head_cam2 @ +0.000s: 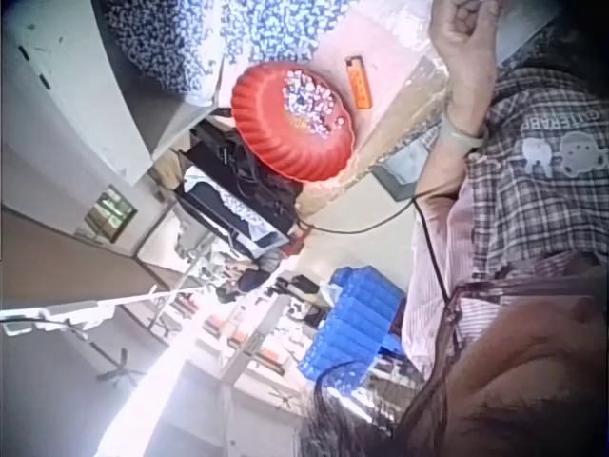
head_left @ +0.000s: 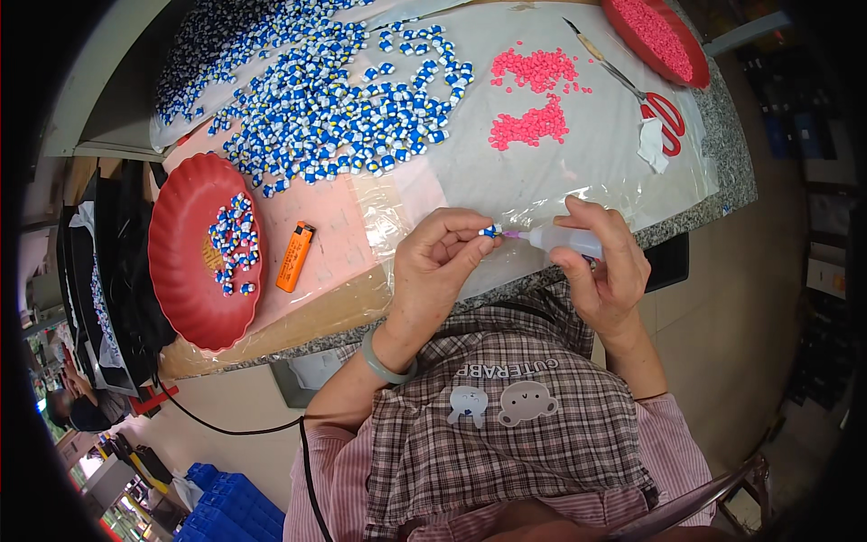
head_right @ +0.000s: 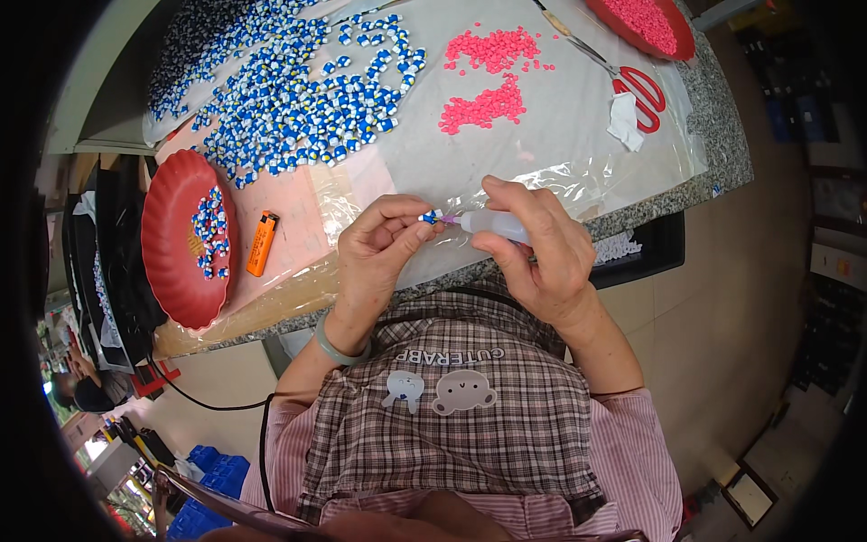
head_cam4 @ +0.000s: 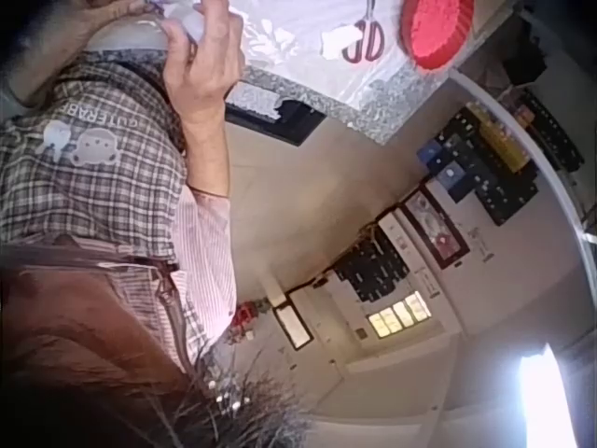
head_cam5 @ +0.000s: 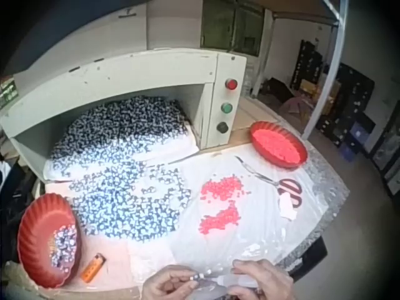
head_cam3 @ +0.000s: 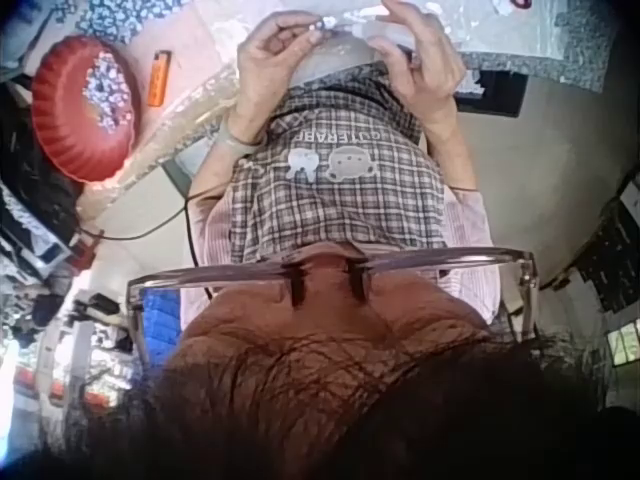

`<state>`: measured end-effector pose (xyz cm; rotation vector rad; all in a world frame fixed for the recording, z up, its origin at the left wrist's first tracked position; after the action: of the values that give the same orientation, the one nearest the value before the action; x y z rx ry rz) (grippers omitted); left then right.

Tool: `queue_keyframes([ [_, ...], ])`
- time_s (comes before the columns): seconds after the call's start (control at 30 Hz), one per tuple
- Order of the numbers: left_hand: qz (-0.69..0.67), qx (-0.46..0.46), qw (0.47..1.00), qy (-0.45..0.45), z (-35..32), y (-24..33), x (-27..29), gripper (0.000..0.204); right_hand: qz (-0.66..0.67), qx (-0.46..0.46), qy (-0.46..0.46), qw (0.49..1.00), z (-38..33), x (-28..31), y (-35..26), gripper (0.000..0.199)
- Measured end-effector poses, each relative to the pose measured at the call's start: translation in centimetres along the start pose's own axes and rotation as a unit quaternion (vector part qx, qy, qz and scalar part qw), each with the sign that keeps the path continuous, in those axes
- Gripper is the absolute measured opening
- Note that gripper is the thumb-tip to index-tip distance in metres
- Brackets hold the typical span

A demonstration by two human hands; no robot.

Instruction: Assembling small plastic components by applying glue and joining them.

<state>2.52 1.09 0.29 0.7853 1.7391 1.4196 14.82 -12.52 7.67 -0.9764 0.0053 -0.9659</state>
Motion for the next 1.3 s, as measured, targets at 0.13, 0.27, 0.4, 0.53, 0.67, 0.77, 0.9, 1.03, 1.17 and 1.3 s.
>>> queue_keyframes([
  [0.13,-0.001,0.010,1.000,0.001,0.1,0.2,-0.1,0.020,0.025,-0.038,0.021,0.999,-0.2,0.6,0.8,0.044],
  [0.27,-0.003,0.015,1.000,0.000,0.1,0.3,-0.1,0.020,0.139,-0.168,0.100,0.971,-1.2,1.4,2.4,0.037],
  [0.4,-0.006,0.014,1.000,-0.004,0.0,0.4,-0.1,0.020,0.375,-0.279,0.182,0.865,-1.2,1.8,5.3,0.031],
  [0.53,0.000,0.018,1.000,-0.004,-0.1,0.1,0.0,0.020,0.362,-0.353,0.192,0.841,-0.9,2.5,7.0,0.030],
  [0.67,0.010,0.012,1.000,-0.009,-0.1,0.4,-0.1,0.020,0.178,-0.351,0.131,0.910,-0.5,3.2,9.6,0.031],
  [0.77,0.005,0.007,1.000,-0.011,0.0,0.1,-0.1,0.020,-0.026,-0.253,0.062,0.965,1.4,3.2,9.8,0.023],
  [0.9,0.010,0.003,1.000,-0.007,0.0,0.0,-0.1,0.020,-0.135,-0.181,0.025,0.974,2.8,2.2,9.8,0.013],
  [1.03,0.010,0.002,1.000,-0.013,0.1,-0.1,-0.2,0.020,-0.167,-0.190,0.005,0.967,3.4,1.8,9.9,0.014],
  [1.17,0.007,0.065,0.998,-0.010,0.1,0.2,-0.2,0.021,-0.179,-0.186,-0.026,0.966,4.0,1.6,9.8,0.016],
  [1.3,0.029,0.010,0.999,-0.014,0.1,0.1,-0.1,0.022,-0.175,-0.201,-0.065,0.962,4.4,1.6,10.2,0.016],
])
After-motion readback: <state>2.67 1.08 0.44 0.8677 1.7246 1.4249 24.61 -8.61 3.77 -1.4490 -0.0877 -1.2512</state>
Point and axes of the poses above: each hand's wrist, its own z-axis towards the middle knuckle, its own x-axis out of the back of the hand, y = z × x, the point moved 3 cm from there along z, towards the middle knuckle, and after that the axes turned 15 degrees about z, right-handed, at the moved point
